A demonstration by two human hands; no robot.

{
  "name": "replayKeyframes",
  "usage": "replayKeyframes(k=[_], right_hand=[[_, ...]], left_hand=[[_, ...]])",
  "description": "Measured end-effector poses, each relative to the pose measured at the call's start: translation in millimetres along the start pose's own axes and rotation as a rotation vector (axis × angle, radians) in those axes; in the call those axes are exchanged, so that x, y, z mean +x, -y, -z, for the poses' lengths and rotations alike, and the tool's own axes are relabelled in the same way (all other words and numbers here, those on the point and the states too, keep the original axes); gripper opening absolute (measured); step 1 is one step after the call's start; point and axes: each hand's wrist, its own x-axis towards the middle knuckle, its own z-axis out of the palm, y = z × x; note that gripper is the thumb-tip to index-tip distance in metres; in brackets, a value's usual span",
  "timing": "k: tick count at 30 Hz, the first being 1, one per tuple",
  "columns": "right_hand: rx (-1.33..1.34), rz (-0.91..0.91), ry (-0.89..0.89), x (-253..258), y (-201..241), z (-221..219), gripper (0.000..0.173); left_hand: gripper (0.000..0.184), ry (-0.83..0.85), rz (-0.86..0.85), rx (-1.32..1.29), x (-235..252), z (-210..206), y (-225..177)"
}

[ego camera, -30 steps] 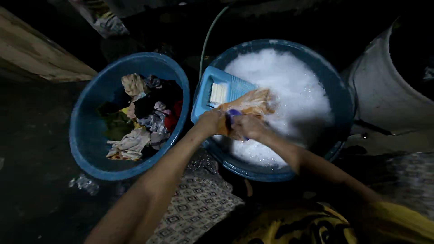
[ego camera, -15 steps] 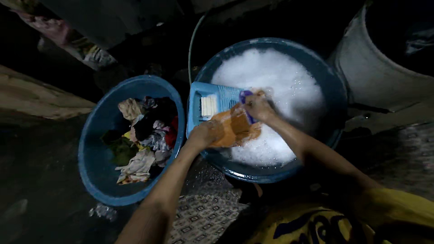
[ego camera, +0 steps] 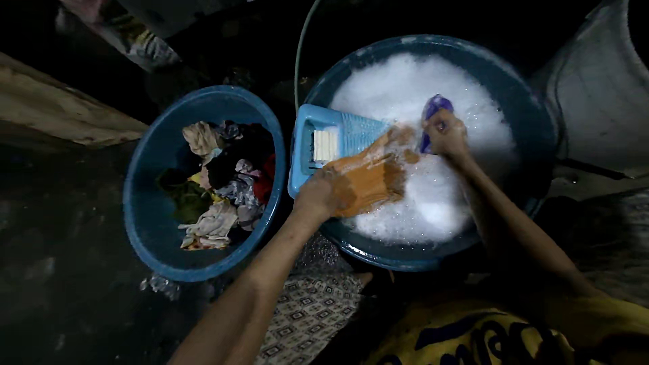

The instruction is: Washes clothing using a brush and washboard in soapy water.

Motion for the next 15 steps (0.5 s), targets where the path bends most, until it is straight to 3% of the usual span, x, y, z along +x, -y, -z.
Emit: replayKeyframes(k=[4,6,9,12,13,15], right_hand=[[0.157,-0.248,-0.170,1,-18,23,0.033],[0.166,-0.157,-0.163,-9,4,15,0.031],[0.263,0.165,0.038,-49,62,-35,0.018],[0.166,0.341,0.484,-88,107,-93,0.018],[0.060,0.357,0.582,-88,108,-101,0.021],[-0.080,0.340,0.581,-64,75,-102,0.024]], left_hand=[[0.086,-0.001,0.064,0.042,-2,-2,-4],[0.088,-0.005,0.098,0.054,-3,-1,-4],[0.090,0.011,0.154,0.088,-5,3,-3],[0.062,0.009,0.173,0.209,-11,4,-3],[0.058,0.012,0.174,0.239,-12,4,-3],[0.068,0.042,0.173,0.264,-12,4,-2]])
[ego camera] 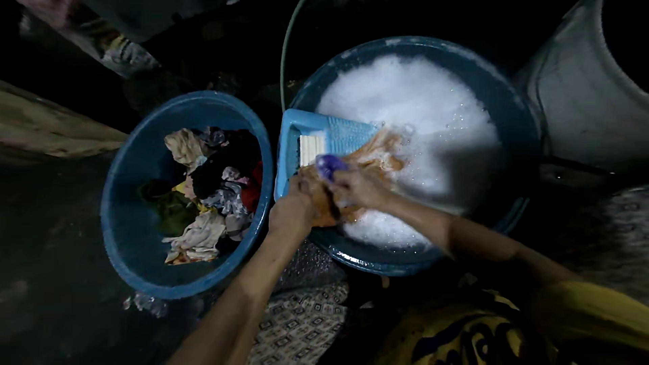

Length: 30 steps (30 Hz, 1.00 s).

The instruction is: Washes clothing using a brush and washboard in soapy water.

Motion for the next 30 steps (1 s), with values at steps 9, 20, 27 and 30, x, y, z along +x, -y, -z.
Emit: replayKeyframes(k=[9,20,27,30], right_hand=[[-0.054,-0.115,0.075,-8,42,36,0.031],[-0.109,-0.376,0.016,-2,-95,130,0.033],[0.152,-0.509,-0.316,-74,-130,159,0.037],[0.173,-0.531,-0.298,-83,-149,136,0.035]], left_hand=[[0.072,0.029,0.013,0.025,-2,8,-9],[0.073,-0.150,-0.052,-0.269,-24,19,8],[0.074,-0.100,0.104,-0.269,-87,25,-7],[0.057,-0.229,-0.019,-0.260,-55,32,-66]])
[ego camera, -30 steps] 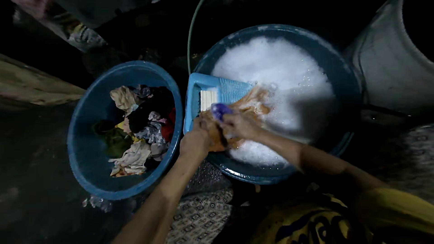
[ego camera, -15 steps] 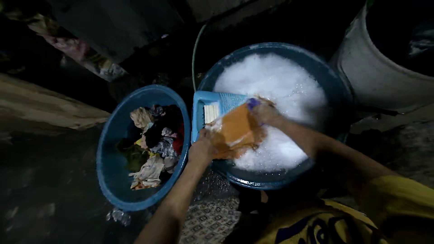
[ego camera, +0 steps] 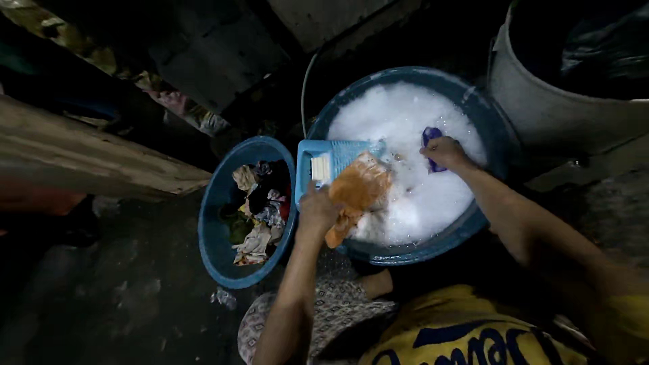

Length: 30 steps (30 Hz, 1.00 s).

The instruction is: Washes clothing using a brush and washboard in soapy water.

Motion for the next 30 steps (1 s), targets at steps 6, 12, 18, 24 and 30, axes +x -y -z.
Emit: replayKeyframes(k=[6,12,18,24,30], right_hand=[[-0.013,0.170,0.033,-7,-7,-27,0.022],[-0.061,0.168,0.071,-13,-8,-25,0.027],[-0.039,0.195,0.047,-9,-9,-31,0.026],[-0.056,0.179,0.003,-9,-2,-35,0.025],[0.205,0.472,0.071,-17,22,-34,0.026]], left_hand=[[0.042,0.019,-0.576,0.164,135,-92,-54],[0.041,0.044,-0.402,0.375,149,-105,-83],[0.038,0.060,-0.341,0.360,152,-104,-85],[0.035,0.145,-0.486,0.165,156,-94,-87],[0.021,0.120,-0.761,-0.377,122,-45,-77]])
